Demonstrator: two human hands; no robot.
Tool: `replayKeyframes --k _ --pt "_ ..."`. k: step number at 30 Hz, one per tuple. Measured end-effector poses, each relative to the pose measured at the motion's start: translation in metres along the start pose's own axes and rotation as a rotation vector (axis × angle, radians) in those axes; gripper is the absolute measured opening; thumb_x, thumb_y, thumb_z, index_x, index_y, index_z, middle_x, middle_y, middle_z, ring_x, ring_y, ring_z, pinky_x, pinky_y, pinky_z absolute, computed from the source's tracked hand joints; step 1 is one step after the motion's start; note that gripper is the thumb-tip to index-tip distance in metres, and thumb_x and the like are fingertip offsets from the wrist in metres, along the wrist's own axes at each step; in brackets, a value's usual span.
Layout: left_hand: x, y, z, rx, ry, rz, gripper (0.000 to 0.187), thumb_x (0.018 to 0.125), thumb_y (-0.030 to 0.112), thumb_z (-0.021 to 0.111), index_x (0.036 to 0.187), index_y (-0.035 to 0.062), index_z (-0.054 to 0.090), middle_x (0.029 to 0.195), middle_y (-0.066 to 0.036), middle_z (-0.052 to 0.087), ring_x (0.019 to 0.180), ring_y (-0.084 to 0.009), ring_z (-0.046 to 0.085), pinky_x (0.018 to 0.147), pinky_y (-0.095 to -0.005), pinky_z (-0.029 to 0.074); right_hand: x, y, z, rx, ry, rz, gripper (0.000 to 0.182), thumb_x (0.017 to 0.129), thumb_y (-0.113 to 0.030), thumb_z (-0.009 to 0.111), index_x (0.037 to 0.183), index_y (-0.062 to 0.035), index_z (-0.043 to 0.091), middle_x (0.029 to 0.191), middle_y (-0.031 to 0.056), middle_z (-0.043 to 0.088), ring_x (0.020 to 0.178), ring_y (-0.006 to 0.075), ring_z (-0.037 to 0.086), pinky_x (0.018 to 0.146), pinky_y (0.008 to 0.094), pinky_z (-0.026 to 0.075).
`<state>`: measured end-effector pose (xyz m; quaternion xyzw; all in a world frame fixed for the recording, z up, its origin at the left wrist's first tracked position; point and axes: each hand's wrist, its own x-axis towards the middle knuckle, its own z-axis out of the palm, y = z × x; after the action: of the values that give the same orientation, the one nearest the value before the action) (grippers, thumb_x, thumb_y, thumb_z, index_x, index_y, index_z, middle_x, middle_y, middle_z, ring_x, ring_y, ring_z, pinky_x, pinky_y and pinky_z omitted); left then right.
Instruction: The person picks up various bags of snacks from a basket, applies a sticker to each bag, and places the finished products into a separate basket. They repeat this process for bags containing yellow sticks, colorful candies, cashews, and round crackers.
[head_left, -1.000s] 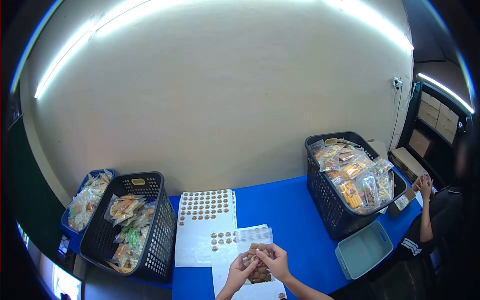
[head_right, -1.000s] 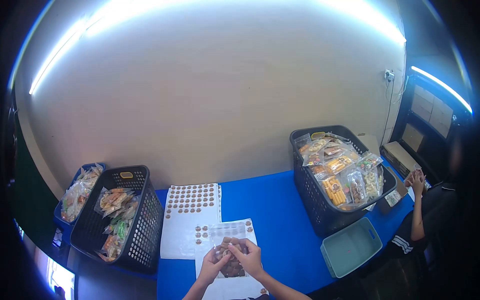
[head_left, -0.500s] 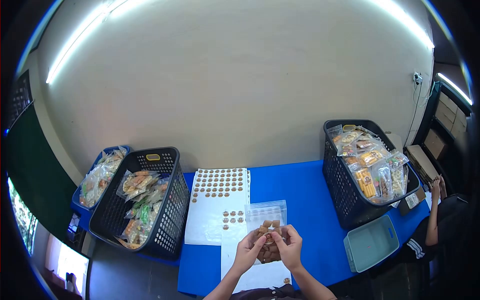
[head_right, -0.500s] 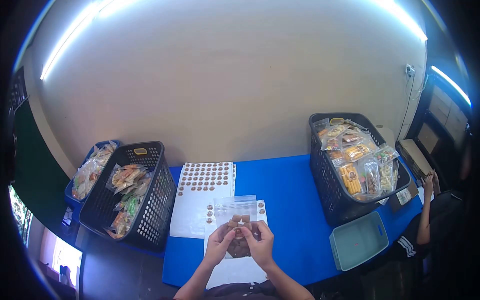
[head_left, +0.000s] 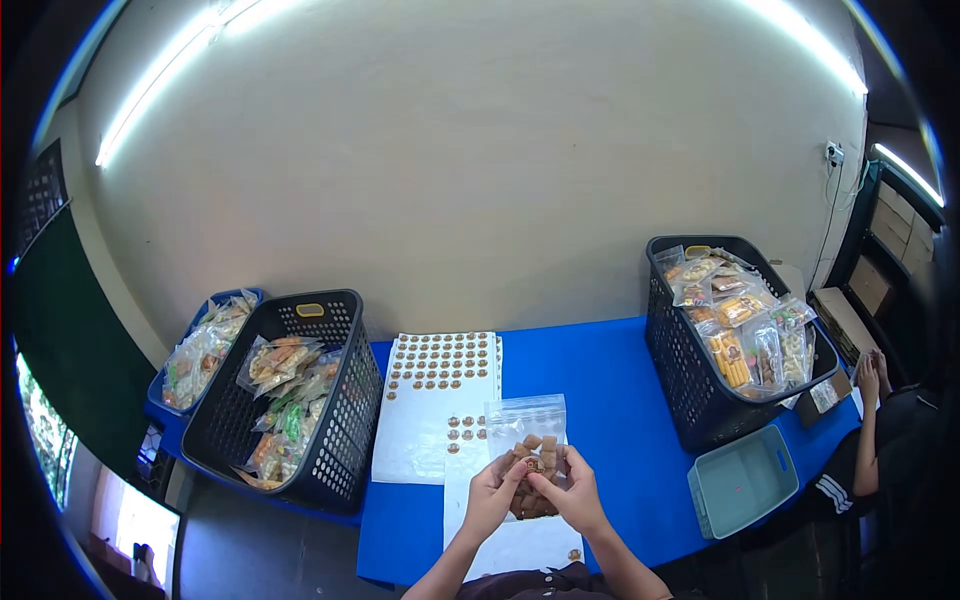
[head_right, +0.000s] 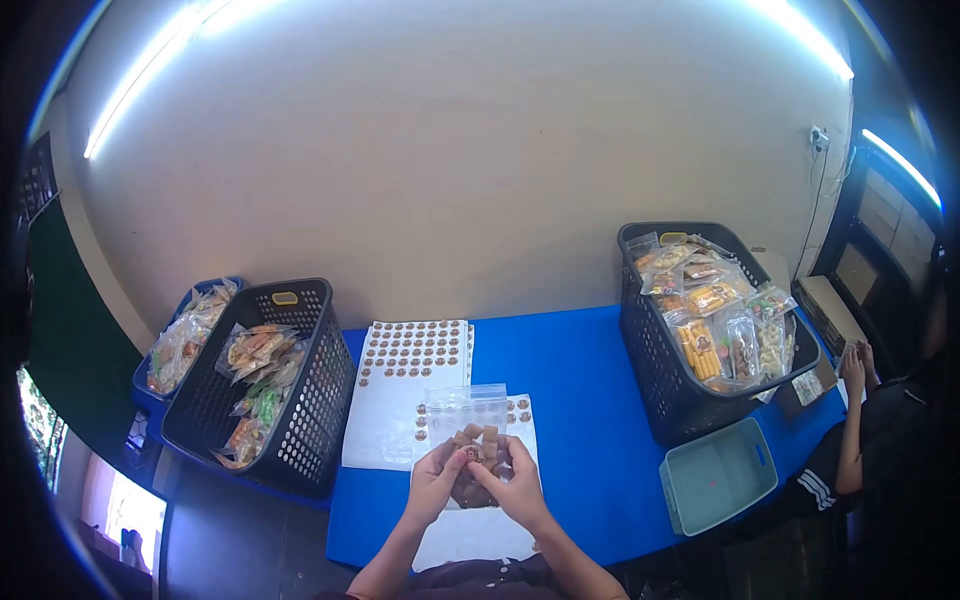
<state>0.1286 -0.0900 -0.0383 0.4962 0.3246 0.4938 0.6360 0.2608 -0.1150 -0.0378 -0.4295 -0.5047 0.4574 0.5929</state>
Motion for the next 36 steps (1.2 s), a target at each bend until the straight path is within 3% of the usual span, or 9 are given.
replayKeyframes --k 8,11,14,17,23,26,32,36 --pt "0.000 0.000 -0.011 -0.086 -0.110 -0.032 0.039 0.088 0.018 0.049 0.118 -0.0069 0.042 0.106 -0.009 0.054 0.093 -0.0116 0.053 0.080 -0.0236 0.043 -0.004 -0.005 -0.003 0.164 -0.018 0.040 0.039 0.075 -0.007 0.063 0.108 0.0021 0.043 0.100 0.0093 0.054 0.091 0.0130 0.054 0.075 0.0247 0.047" --pt "-0.004 0.005 -0.005 0.101 -0.155 -0.007 0.041 0.088 0.016 0.050 0.120 -0.0071 0.039 0.110 -0.010 0.052 0.095 -0.0127 0.052 0.082 -0.0244 0.042 -0.004 -0.012 -0.002 0.021 0.018 0.006 0.038 0.076 -0.006 0.063 0.108 0.0029 0.044 0.098 0.0090 0.055 0.090 0.0130 0.055 0.077 0.0255 0.047" --pt "-0.005 0.016 0.001 0.055 -0.159 -0.049 0.038 0.086 0.010 0.051 0.120 -0.0036 0.041 0.109 -0.009 0.053 0.097 -0.0121 0.052 0.083 -0.0254 0.042 0.000 -0.013 -0.003 0.087 0.031 -0.004 0.035 0.077 -0.005 0.062 0.107 0.0038 0.046 0.096 0.0090 0.056 0.088 0.0129 0.056 0.078 0.0259 0.048" --pt "-0.005 0.014 -0.003 0.009 -0.230 -0.022 0.045 0.087 0.012 0.050 0.125 -0.0059 0.034 0.113 -0.011 0.051 0.099 -0.0131 0.051 0.085 -0.0262 0.042 -0.001 -0.013 -0.004 0.189 0.023 0.007 0.033 0.077 -0.004 0.061 0.106 0.0039 0.047 0.097 0.0092 0.056 0.089 0.0133 0.056 0.079 0.0263 0.047" --pt "-0.004 0.005 -0.007 -0.188 -0.254 -0.147 0.044 0.087 0.011 0.049 0.126 -0.0030 0.034 0.112 -0.010 0.052 0.100 -0.0130 0.051 0.086 -0.0267 0.041 -0.005 -0.018 -0.011 0.289 0.052 0.067 0.027 0.079 -0.004 0.060 0.102 0.0034 0.050 0.097 0.0090 0.056 0.088 0.0122 0.055 0.080 0.0259 0.046" --pt "-0.003 0.001 -0.005 -0.166 -0.155 -0.150 0.042 0.085 0.011 0.052 0.123 -0.0023 0.039 0.109 -0.009 0.054 0.097 -0.0124 0.052 0.084 -0.0261 0.042 -0.003 -0.014 -0.022 0.280 0.056 0.100 0.024 0.077 -0.002 0.060 0.099 0.0023 0.051 0.091 0.0055 0.057 0.084 0.0096 0.054 0.075 0.0235 0.044" --pt "-0.005 0.006 0.006 0.056 -0.204 -0.081 0.037 0.082 0.009 0.057 0.115 -0.0023 0.046 0.103 -0.007 0.056 0.090 -0.0097 0.055 0.074 -0.0245 0.046 -0.002 -0.015 -0.014 -0.001 0.137 -0.078 0.023 0.077 -0.010 0.063 0.095 0.0027 0.054 0.083 0.0066 0.059 0.076 0.0092 0.055 0.066 0.0225 0.046" --pt "-0.007 0.017 0.010 -0.018 -0.228 -0.104 0.039 0.082 0.009 0.056 0.117 -0.0039 0.044 0.106 -0.008 0.055 0.093 -0.0111 0.053 0.079 -0.0248 0.044 -0.003 -0.022 -0.003 -0.015 0.270 -0.136 0.012 0.079 -0.005 0.060 0.086 0.0024 0.054 0.076 0.0010 0.055 0.070 0.0051 0.050 0.063 0.0188 0.041"
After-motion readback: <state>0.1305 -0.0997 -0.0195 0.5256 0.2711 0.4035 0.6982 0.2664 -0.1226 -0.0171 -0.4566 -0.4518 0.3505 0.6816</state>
